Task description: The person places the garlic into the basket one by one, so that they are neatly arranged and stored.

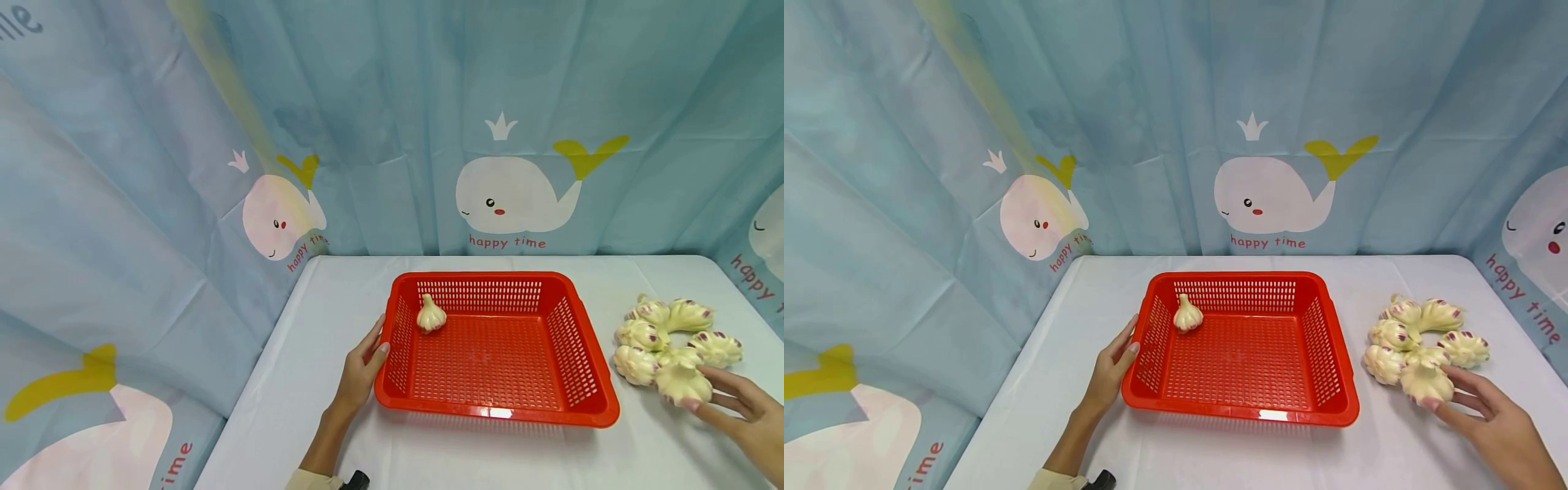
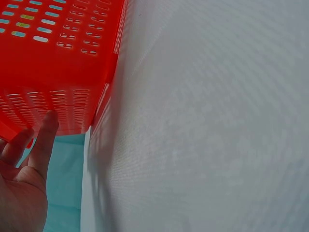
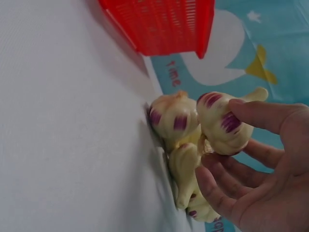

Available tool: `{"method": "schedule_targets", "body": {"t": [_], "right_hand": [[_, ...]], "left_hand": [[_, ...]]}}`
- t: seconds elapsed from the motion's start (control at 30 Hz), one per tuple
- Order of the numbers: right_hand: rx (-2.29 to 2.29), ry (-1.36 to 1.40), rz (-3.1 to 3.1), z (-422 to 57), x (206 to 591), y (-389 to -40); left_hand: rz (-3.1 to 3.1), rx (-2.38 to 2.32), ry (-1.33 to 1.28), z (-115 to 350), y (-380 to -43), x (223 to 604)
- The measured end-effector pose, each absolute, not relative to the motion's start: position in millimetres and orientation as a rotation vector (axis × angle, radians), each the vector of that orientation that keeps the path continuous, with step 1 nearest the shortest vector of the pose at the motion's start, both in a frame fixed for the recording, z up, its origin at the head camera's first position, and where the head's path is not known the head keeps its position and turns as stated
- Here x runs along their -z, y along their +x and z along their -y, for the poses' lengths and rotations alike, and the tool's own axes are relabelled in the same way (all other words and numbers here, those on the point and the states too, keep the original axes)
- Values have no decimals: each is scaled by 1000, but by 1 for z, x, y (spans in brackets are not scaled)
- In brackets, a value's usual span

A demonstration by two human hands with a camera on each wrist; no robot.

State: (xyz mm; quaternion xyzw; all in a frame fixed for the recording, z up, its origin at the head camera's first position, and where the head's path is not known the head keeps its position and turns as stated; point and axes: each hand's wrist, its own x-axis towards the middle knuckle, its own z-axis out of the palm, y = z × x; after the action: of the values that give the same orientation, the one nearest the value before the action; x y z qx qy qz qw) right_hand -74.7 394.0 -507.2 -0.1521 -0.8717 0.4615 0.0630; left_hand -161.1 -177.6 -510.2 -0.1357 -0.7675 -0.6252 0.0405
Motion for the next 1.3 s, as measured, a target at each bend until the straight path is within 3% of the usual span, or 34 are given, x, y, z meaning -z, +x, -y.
{"method": "schedule_targets", "body": {"t": [0.43,0.9,1.3], "right_hand": [[-1373,-551,2749,-374,480,-90],[-1512,-244,2581,-353,465,-94],[-1467,-243,2603,-336,457,-106]], "left_hand": [[2350,1915,-417,177,-161,511],[2348,1912,-419,177,-161,511],[2345,1926,-426,179,-162,511]]}}
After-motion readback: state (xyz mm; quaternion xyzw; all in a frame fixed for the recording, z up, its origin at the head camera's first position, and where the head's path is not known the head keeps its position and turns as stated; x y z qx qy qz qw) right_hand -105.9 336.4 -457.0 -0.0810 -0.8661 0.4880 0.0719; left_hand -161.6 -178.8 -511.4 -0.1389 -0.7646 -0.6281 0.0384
